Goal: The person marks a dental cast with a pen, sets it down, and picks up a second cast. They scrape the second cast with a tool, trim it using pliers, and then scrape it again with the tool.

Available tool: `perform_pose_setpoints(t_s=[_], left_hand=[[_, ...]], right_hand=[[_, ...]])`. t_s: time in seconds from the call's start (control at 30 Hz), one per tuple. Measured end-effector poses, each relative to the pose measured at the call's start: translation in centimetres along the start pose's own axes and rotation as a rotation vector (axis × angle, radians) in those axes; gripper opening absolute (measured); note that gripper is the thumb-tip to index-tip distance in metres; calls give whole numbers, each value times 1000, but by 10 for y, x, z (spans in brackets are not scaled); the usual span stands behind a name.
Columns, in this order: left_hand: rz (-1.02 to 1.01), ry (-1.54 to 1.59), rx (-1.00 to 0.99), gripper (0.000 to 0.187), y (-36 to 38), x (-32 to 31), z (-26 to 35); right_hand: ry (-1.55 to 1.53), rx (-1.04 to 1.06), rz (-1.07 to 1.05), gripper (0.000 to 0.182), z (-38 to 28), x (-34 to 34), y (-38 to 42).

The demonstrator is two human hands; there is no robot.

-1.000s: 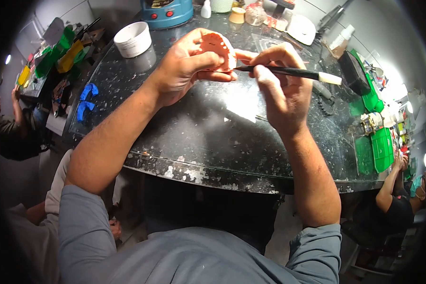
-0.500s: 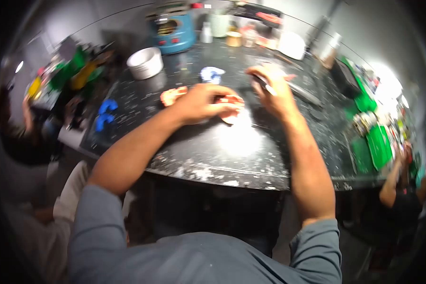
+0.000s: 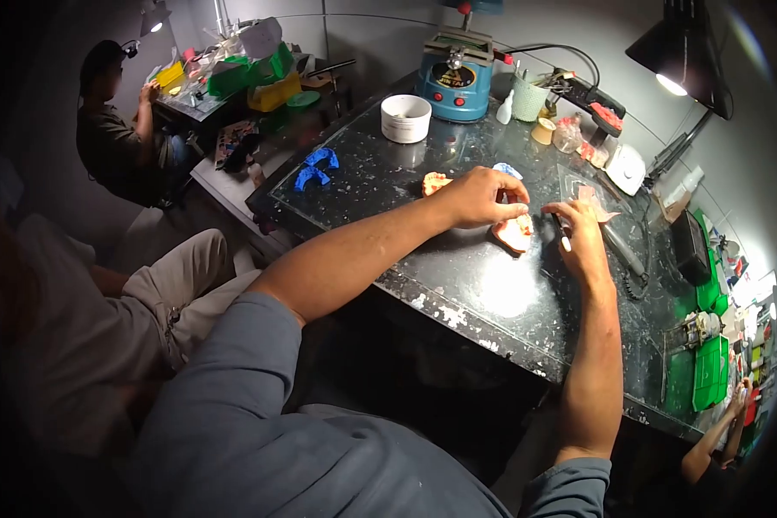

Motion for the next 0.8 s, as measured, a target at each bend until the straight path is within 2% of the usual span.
perform_pose_setpoints(t_s=[0.07, 0.13, 0.2, 0.23, 0.27, 0.33, 0.37, 0.4, 0.47, 0.5, 0.57, 0.6, 0.63, 0.67, 0.73, 0.77, 0.8], left_hand=[[72, 24, -75, 26, -1, 0, 4], [93, 89, -87, 23, -6, -2, 2], [232, 47, -222, 19, -4, 4, 6], [261, 49, -185, 16, -2, 11, 13], [345, 67, -245, 14, -3, 16, 11], [404, 161, -131, 14, -1, 44, 17], [436, 246, -87, 12, 1, 62, 14], [575, 234, -163, 14, 2, 82, 13], [780, 104, -168, 32, 12, 132, 6], [913, -4, -26, 36, 18, 159, 4], [1056, -21, 56, 33, 35, 216, -17], [1094, -200, 66, 30, 44, 257, -56], [1126, -225, 58, 27, 58, 279, -74], [1145, -291, 200, 29, 71, 305, -96], [993, -706, 395, 23, 101, 350, -156], [751, -836, 447, 25, 114, 370, -190], [503, -955, 495, 31, 119, 371, -188]], right_hand=[[40, -53, -81, 54, 1, -2, 1], [69, 15, -40, 55, 5, -1, 1], [-62, 2, 85, 54, 5, 0, 0], [-66, -23, 102, 53, 2, 2, -2], [-65, -59, 97, 50, -1, 6, -1], [-8, -9, 142, 46, 5, 8, -3], [-12, -3, 138, 46, 7, 7, -3], [-65, -33, 181, 43, 7, 9, -3], [-123, -75, 220, 40, 7, 11, -3], [-112, -74, 239, 39, 5, 13, -3], [-106, -73, 267, 37, 3, 13, -5], [-109, -72, 272, 37, 3, 12, -9], [-115, -58, 271, 36, 2, 12, -7], [-119, -48, 272, 36, 3, 12, -3], [-103, -45, 257, 35, 4, 10, 1], [-131, -61, 260, 34, 2, 9, -1], [-161, -76, 263, 34, 0, 8, -4]])
Point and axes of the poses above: each hand's wrist, its own y-axis away from the middle knuckle, its own x-axis out of the back of the hand, z = x × y, the point moved 2 cm from there along -y, towards the middle knuckle, and after that the axes turned 4 degrees about z, right-handed, at the moved point
